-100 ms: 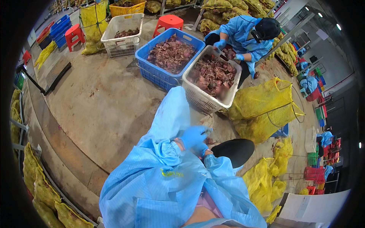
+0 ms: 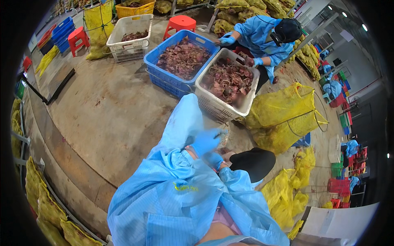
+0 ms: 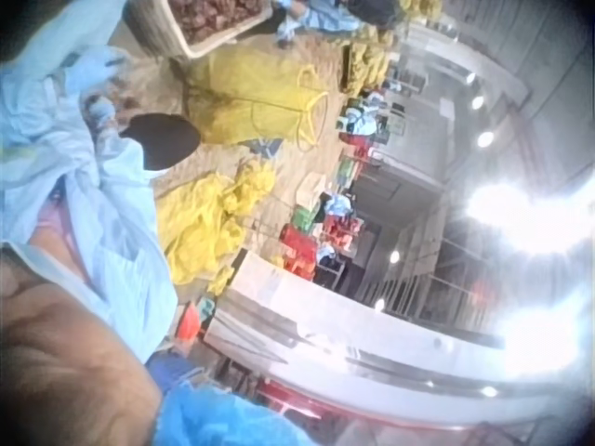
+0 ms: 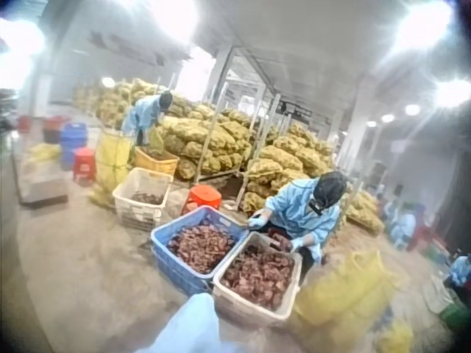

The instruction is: The person sorts onions by hand, picking them from a white basket, removing loose skins, and placing them into a yellow mesh bag.

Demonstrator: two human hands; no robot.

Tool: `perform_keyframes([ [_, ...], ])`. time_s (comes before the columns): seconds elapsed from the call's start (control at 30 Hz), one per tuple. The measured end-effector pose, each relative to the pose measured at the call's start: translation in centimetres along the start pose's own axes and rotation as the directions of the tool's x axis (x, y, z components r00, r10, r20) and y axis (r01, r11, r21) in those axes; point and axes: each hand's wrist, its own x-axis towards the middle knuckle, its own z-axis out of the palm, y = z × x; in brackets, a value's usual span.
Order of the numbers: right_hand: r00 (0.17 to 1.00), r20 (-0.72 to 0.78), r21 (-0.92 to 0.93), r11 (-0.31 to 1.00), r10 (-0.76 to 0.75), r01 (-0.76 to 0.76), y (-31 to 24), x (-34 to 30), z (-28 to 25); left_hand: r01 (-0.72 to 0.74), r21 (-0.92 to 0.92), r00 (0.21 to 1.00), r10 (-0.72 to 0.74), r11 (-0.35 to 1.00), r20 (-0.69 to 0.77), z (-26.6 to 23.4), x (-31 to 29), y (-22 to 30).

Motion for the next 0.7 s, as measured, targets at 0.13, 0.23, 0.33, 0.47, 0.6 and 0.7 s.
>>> perform_keyframes([
  [0.13,0.996,-0.083,0.003,0.999,-0.038,0.038,-0.6,2.3,-4.0,-0.110,-0.172,0.951,0.053,0.979,-0.306,-5.8,5.2,1.2],
  [0.23,0.998,-0.005,-0.016,0.998,-0.066,0.065,1.5,4.9,-9.8,-0.112,-0.435,0.886,-0.108,0.893,-0.450,-9.6,8.4,0.2],
  [0.33,0.992,-0.066,0.214,0.973,0.108,-0.091,3.9,1.9,-4.4,-0.124,-0.566,0.859,-0.197,0.815,-0.472,-10.8,9.3,1.3],
  [0.47,0.984,0.171,0.411,0.905,0.042,-0.110,0.2,4.4,-8.6,-0.050,-0.483,0.824,-0.237,0.874,-0.514,-13.2,11.7,-0.2],
  [0.6,0.922,0.342,0.467,0.818,0.183,-0.336,-5.0,4.7,-14.7,0.029,-0.486,0.847,-0.280,0.873,-0.451,-13.6,17.3,1.4],
  [0.7,0.929,0.348,0.544,0.780,0.126,-0.310,-5.5,5.4,-15.7,0.055,-0.382,0.900,-0.211,0.922,-0.381,-13.0,23.2,2.1],
])
